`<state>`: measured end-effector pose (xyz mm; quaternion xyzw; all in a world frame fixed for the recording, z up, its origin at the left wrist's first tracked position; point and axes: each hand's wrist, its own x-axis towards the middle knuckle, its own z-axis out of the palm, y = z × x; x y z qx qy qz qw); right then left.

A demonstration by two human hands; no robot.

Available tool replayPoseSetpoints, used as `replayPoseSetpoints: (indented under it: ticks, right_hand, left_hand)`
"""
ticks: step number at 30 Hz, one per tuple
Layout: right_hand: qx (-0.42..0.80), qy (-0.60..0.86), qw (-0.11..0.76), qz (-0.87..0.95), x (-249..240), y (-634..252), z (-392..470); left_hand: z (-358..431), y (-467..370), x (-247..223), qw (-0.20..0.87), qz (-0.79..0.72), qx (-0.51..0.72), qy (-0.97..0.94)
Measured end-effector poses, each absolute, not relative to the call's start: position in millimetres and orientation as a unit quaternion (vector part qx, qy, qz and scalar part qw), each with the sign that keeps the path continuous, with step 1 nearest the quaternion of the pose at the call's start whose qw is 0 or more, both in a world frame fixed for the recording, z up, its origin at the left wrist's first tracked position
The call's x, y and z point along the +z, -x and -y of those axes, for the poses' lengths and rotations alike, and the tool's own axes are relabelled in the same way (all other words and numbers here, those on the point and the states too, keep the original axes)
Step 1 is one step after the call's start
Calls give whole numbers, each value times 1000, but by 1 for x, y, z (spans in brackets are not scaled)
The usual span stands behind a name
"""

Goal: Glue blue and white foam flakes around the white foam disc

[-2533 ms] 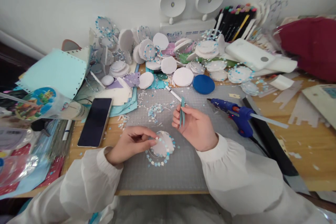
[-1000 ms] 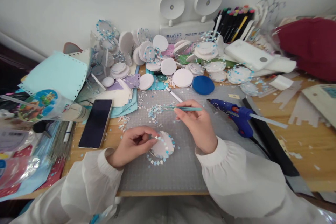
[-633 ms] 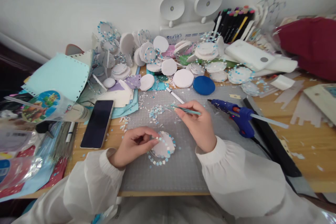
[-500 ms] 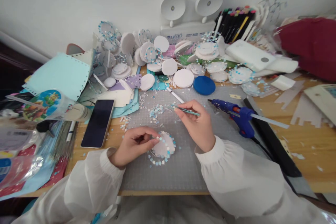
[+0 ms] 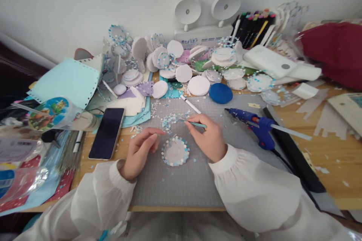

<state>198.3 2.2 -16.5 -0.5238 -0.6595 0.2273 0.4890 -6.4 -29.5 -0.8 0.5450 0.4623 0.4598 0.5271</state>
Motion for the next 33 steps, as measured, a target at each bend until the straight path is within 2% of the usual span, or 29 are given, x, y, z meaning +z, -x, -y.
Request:
replayPoseSetpoints:
  ticks: [5, 13, 18, 23, 33]
  right_hand:
    - [224, 520, 476, 673, -16, -197, -4]
    - [222, 512, 518, 648, -12, -199, 0]
    - [237, 510, 515, 646, -15, -199, -2]
    - [251, 480, 523, 658, -16, -198, 0]
    - [248, 393, 472, 749, -13, -191, 7]
  left_hand:
    - [30, 6, -1, 511, -468, 447, -565]
    - [34, 6, -2, 571, -420, 387, -590]
    - [31, 5, -2, 573, -450, 441, -525]
    - [22, 6, 1, 638, -415, 516, -393]
    - [15, 9, 7, 671, -417, 546, -281]
